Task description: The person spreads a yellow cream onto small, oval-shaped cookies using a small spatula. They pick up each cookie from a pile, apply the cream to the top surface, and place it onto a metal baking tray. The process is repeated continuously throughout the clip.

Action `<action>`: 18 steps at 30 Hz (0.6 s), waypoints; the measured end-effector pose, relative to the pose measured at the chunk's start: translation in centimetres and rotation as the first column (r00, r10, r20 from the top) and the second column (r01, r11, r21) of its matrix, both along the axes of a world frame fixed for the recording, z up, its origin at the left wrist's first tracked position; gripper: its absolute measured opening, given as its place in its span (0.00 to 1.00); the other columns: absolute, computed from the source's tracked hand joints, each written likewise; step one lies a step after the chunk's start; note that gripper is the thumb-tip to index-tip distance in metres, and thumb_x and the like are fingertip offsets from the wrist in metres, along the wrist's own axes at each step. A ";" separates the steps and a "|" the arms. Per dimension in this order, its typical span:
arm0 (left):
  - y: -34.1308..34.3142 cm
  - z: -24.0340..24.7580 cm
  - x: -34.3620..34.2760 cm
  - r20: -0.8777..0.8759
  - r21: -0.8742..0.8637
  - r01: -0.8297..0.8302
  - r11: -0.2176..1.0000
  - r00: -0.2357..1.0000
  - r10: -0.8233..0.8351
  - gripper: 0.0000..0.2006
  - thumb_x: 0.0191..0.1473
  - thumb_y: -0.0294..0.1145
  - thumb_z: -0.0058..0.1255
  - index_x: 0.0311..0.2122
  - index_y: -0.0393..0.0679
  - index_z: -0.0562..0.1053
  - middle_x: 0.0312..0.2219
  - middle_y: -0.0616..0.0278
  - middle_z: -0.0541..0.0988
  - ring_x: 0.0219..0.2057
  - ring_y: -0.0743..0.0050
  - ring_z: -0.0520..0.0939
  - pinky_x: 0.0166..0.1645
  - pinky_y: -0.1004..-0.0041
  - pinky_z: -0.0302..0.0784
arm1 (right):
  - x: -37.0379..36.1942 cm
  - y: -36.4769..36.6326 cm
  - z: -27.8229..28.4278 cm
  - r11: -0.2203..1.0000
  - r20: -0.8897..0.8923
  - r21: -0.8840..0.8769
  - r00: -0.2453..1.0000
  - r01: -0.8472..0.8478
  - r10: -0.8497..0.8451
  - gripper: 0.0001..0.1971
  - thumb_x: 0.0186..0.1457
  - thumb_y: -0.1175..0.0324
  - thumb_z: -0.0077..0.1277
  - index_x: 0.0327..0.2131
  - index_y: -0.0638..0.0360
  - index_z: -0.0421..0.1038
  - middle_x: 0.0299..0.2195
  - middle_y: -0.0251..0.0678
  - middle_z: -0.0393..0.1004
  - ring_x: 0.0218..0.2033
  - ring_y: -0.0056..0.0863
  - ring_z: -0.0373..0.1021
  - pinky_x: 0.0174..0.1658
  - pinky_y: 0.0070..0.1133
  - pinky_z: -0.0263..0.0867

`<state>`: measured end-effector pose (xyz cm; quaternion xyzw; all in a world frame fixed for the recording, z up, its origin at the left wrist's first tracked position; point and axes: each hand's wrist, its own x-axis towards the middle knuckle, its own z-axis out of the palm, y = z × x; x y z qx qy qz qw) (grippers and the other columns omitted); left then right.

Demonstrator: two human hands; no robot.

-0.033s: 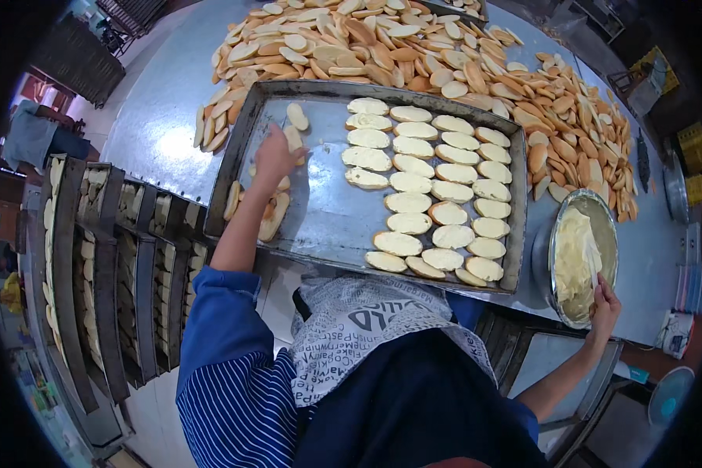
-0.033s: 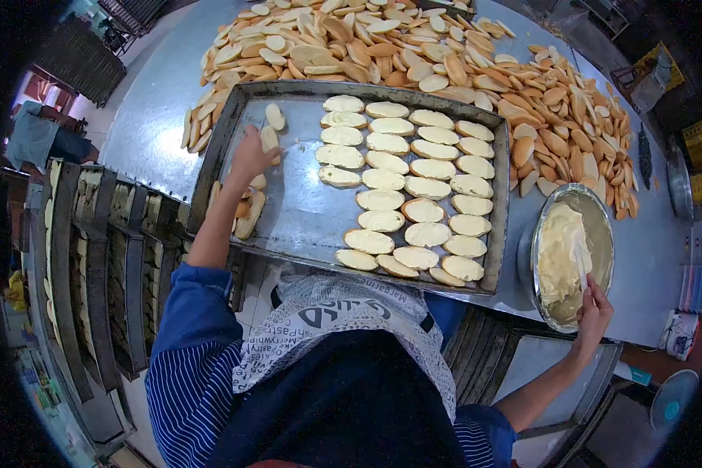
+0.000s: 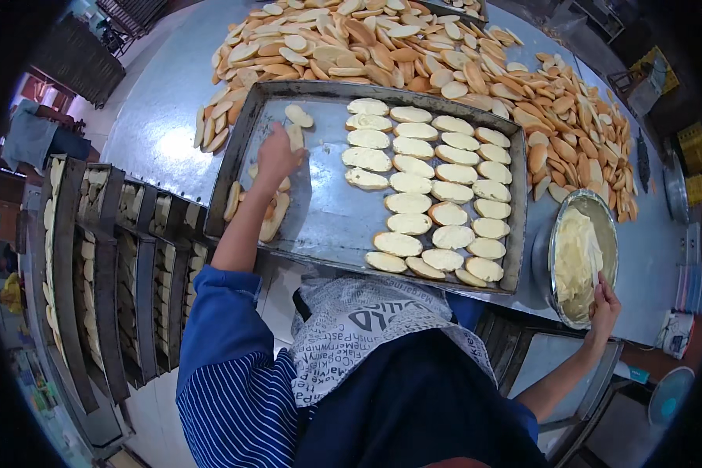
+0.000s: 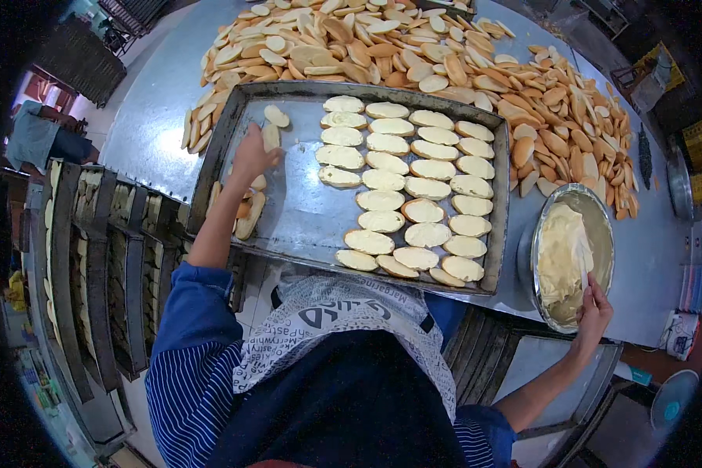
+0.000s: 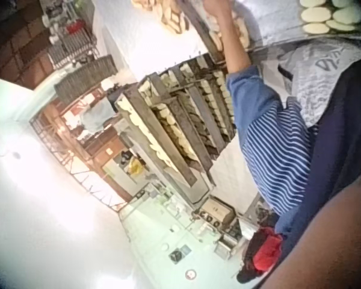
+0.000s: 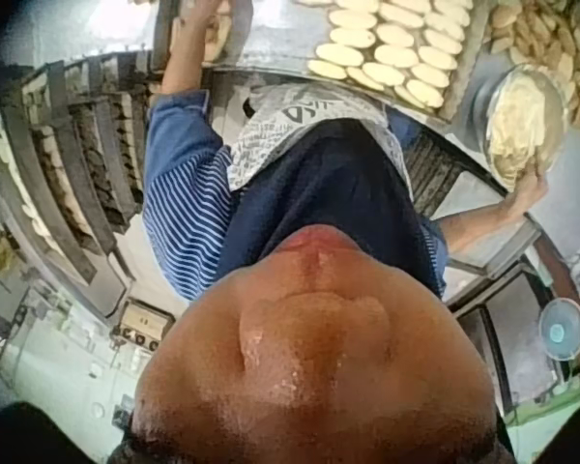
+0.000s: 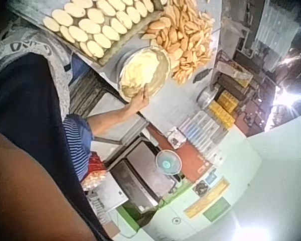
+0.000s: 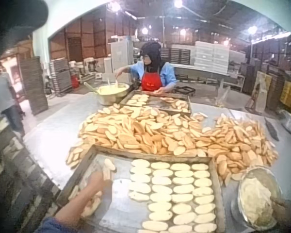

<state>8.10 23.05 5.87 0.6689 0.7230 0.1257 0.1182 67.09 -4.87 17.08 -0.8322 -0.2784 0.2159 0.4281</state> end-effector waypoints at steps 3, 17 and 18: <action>0.6 -2.0 -1.1 -0.048 0.213 0.134 0.968 0.991 -0.127 0.25 0.44 0.36 0.57 0.44 0.36 0.60 0.37 0.40 0.72 0.38 0.42 0.74 0.41 0.58 0.71 | -2.6 1.1 0.5 0.983 -0.125 0.180 0.992 0.023 0.000 0.17 0.57 0.70 0.46 0.51 0.61 0.67 0.25 0.24 0.70 0.16 0.07 0.50 0.17 0.10 0.46; -7.3 6.1 11.1 0.951 -0.179 0.287 0.941 -0.196 0.240 0.23 0.63 0.42 0.30 0.54 0.34 0.58 0.43 0.54 0.72 0.42 0.68 0.74 0.46 0.73 0.72 | -19.2 9.7 -1.6 0.750 -0.503 0.370 0.561 -0.548 0.658 0.15 0.58 0.72 0.43 0.48 0.66 0.64 0.34 0.28 0.69 0.24 0.13 0.63 0.27 0.11 0.58; -7.8 6.5 11.7 0.938 -0.172 0.299 0.939 -0.241 0.249 0.23 0.63 0.41 0.31 0.54 0.32 0.58 0.44 0.52 0.71 0.44 0.66 0.74 0.48 0.72 0.73 | -19.9 10.0 -1.6 0.717 -0.494 0.374 0.528 -0.588 0.691 0.14 0.58 0.72 0.43 0.48 0.65 0.65 0.34 0.29 0.69 0.24 0.13 0.64 0.27 0.11 0.59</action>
